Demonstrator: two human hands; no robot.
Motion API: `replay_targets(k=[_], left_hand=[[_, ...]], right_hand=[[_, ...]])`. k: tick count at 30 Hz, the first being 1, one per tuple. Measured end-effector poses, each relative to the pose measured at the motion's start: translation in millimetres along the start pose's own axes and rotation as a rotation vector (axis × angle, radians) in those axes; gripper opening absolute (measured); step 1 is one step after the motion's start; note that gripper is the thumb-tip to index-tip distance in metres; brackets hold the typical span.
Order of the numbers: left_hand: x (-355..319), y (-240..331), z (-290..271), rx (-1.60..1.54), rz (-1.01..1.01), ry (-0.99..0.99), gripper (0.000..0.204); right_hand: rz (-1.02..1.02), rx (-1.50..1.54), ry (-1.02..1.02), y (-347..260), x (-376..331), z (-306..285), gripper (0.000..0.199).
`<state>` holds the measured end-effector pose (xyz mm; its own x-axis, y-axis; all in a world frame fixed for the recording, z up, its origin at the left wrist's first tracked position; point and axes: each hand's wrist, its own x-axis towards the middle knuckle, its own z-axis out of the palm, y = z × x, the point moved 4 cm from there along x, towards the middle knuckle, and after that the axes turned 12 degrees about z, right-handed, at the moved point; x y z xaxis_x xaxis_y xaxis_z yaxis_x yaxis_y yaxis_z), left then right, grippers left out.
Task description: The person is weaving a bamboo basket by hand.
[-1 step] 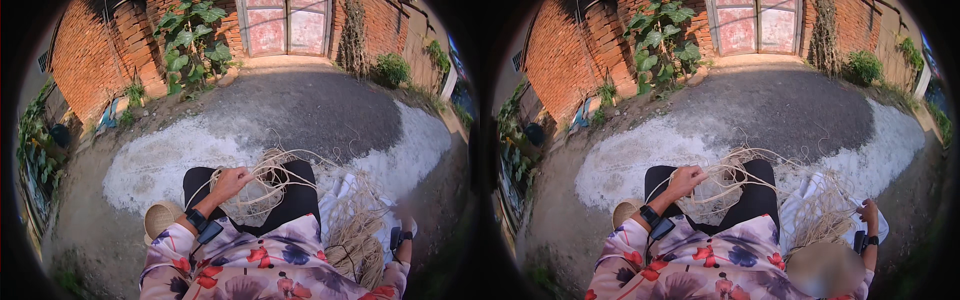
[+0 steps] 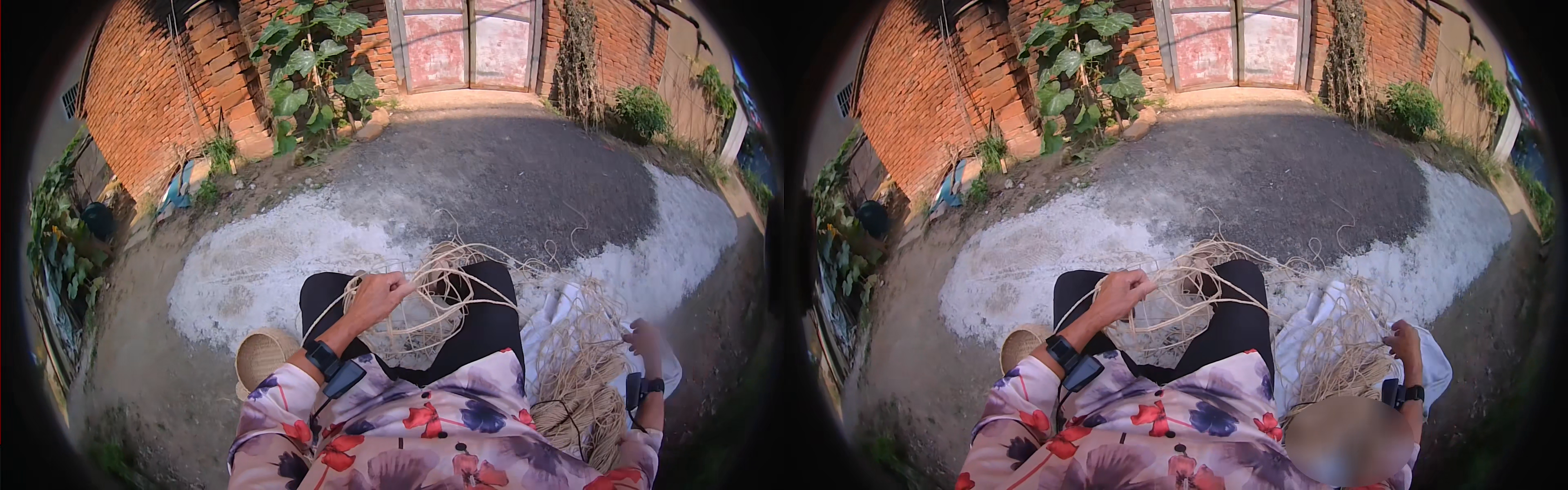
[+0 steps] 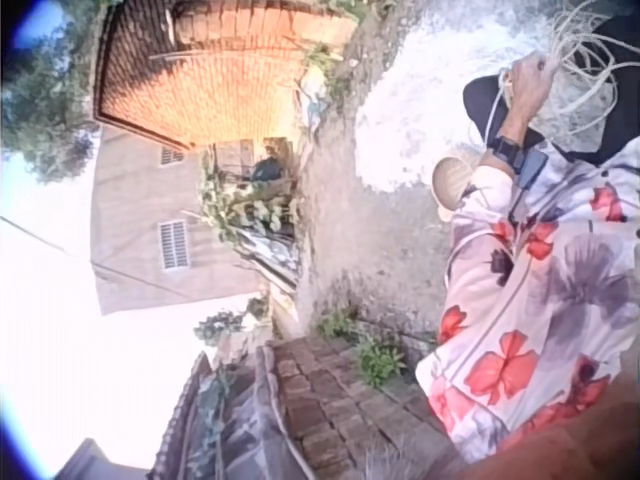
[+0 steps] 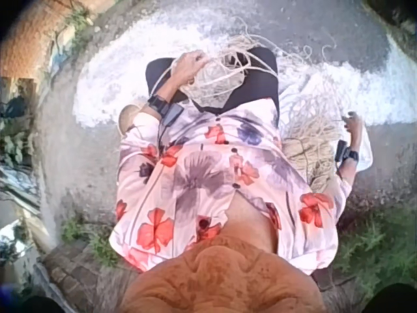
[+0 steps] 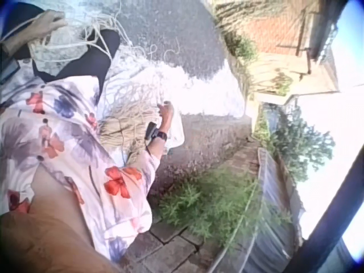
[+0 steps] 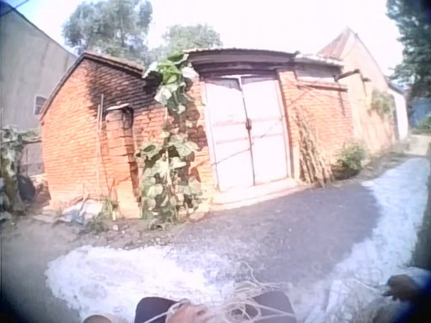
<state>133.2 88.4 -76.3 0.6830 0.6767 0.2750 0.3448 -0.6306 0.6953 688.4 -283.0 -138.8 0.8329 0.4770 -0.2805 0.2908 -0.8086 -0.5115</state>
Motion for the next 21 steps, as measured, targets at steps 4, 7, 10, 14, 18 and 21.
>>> replay_targets(k=[4, 7, 10, 14, 18, 21], left_hand=[[1.1, -6.1, 2.9, -0.041, -0.138, -0.045, 0.029], [4.2, -8.3, 6.3, -0.083, -0.211, -0.029, 0.028], [4.1, -3.0, 7.7, -0.058, -0.176, 0.057, 0.027], [-4.7, 7.5, 11.4, 0.033, -0.102, 0.136, 0.024], [-8.1, 11.9, 12.2, 0.169, 0.077, 0.205, 0.025], [-2.9, 3.5, 10.5, 0.227, 0.07, 0.126, 0.031]], right_hand=[[-0.492, 0.287, -0.159, -185.4, -95.8, 110.7, 0.03], [-0.82, 0.234, -0.279, -281.1, -173.2, 156.6, 0.037], [-1.035, 0.095, -0.156, -324.4, -212.8, 185.1, 0.041], [-1.005, -0.19, -0.098, -321.4, -207.9, 211.6, 0.029], [-1.025, 0.172, 0.115, -284.8, -181.6, 188.4, 0.008], [-0.767, 0.255, 0.198, -234.3, -130.1, 155.5, 0.003]])
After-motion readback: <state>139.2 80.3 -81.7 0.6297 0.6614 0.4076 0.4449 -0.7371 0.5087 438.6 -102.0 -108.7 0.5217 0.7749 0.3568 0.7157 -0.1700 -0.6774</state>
